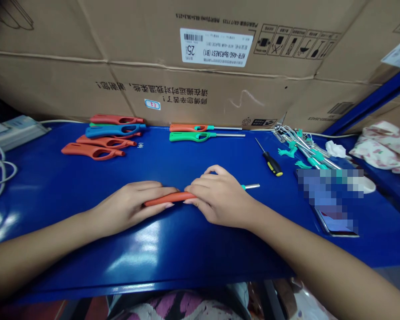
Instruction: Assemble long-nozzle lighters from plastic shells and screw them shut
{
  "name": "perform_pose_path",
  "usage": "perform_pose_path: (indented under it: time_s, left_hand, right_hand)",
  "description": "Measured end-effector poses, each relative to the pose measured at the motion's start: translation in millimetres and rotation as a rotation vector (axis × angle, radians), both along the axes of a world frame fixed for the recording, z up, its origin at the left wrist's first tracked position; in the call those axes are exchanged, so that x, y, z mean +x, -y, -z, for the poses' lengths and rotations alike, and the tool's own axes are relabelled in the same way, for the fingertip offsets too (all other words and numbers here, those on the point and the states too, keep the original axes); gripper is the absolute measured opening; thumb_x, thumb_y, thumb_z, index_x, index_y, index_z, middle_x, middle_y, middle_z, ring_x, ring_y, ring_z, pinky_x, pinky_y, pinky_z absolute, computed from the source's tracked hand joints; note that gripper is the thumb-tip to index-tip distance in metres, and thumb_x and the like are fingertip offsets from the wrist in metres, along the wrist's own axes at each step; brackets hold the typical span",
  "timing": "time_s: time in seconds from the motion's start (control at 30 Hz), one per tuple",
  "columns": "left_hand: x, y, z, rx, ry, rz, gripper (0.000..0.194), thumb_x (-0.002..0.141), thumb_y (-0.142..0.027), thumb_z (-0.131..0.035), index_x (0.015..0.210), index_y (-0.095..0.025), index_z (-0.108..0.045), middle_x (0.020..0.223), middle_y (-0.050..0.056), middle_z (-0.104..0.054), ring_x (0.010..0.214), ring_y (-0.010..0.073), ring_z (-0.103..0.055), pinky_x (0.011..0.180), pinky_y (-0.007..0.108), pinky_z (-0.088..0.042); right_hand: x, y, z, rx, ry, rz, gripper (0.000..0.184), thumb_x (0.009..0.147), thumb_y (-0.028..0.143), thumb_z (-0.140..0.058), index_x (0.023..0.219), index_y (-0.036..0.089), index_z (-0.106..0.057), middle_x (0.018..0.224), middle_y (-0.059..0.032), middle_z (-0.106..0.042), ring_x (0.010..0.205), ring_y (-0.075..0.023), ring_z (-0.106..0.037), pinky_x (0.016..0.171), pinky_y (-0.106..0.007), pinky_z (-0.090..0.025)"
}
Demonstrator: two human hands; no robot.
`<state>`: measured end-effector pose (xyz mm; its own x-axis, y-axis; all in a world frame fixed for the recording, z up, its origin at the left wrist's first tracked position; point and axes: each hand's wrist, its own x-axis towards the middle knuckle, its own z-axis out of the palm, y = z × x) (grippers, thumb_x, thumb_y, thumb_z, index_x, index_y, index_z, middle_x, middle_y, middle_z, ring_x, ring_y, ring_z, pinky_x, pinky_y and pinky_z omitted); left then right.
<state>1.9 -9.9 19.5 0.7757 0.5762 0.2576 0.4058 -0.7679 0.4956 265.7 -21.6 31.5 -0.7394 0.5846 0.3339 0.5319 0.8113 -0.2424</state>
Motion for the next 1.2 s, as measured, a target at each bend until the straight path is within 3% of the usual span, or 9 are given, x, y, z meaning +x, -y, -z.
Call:
perform_pose_path:
  time_s: [0.2,0.47,0.73,1.0,1.1,1.2]
  left_hand:
    - [-4,-10,0.0,-0.03,0.033,-0.054,0.035,0.103,-0.033,-0.053,0.136,-0.023,-0.06,0.11,0.004,-0.069,0.097,0.0152,-0.066,0.086,0.024,-0.051]
    - [-8,-9,0.4,-0.013,0.014,-0.064,0.031,0.103,-0.031,-0.053,0.13,-0.02,-0.062,0.111,0.005,-0.068,0.098,0.0162,-0.065,0.089,0.026,-0.049]
    - [-6,-10,3.7,0.03,0.015,-0.023,0.027,0.104,-0.029,-0.052,0.124,-0.017,-0.063,0.105,0.006,-0.064,0.094,0.0162,-0.063,0.085,0.026,-0.049]
    - [-5,-10,0.2,-0.008,0.071,-0.003,0.025,0.103,-0.024,-0.052,0.123,-0.013,-0.064,0.102,0.007,-0.063,0.093,0.0155,-0.061,0.085,0.025,-0.048]
    - [-4,-11,0.4,-0.002,0.08,-0.02,0.025,0.103,-0.023,-0.052,0.122,-0.013,-0.064,0.102,0.007,-0.063,0.093,0.0155,-0.061,0.085,0.024,-0.048]
    - [-5,-12,1.3,0.015,0.083,-0.048,0.024,0.102,-0.023,-0.053,0.122,-0.013,-0.064,0.103,0.007,-0.064,0.093,0.0152,-0.061,0.085,0.024,-0.048]
  right_hand:
    - [17,-11,-4.6,0.044,0.076,0.062,0.021,0.099,0.03,-0.058,0.11,0.017,-0.07,0.102,-0.0048,-0.077,0.091,-0.0193,-0.069,0.103,-0.042,-0.036]
    - [20,-14,-2.4,0.238,0.082,0.032,0.022,0.102,0.025,-0.054,0.095,0.014,-0.071,0.082,-0.0036,-0.077,0.071,-0.0166,-0.066,0.092,-0.039,-0.043]
    - [20,-17,-2.5,0.111,0.106,0.013,0.022,0.101,0.035,-0.058,0.105,0.017,-0.07,0.094,-0.0031,-0.076,0.085,-0.0181,-0.068,0.102,-0.043,-0.037]
    - [24,-20,1.8,0.242,0.065,-0.009,0.016,0.1,0.021,-0.055,0.096,0.015,-0.07,0.084,-0.0031,-0.076,0.073,-0.0156,-0.067,0.092,-0.038,-0.044]
    - [20,-20,3.1,0.263,0.058,0.045,0.016,0.1,0.022,-0.056,0.096,0.017,-0.07,0.087,-0.0023,-0.077,0.075,-0.0149,-0.067,0.088,-0.036,-0.044]
    - [22,-22,1.1,0.191,0.11,0.144,0.016,0.1,0.03,-0.059,0.1,0.02,-0.071,0.098,-0.0028,-0.076,0.09,-0.0184,-0.068,0.094,-0.038,-0.04]
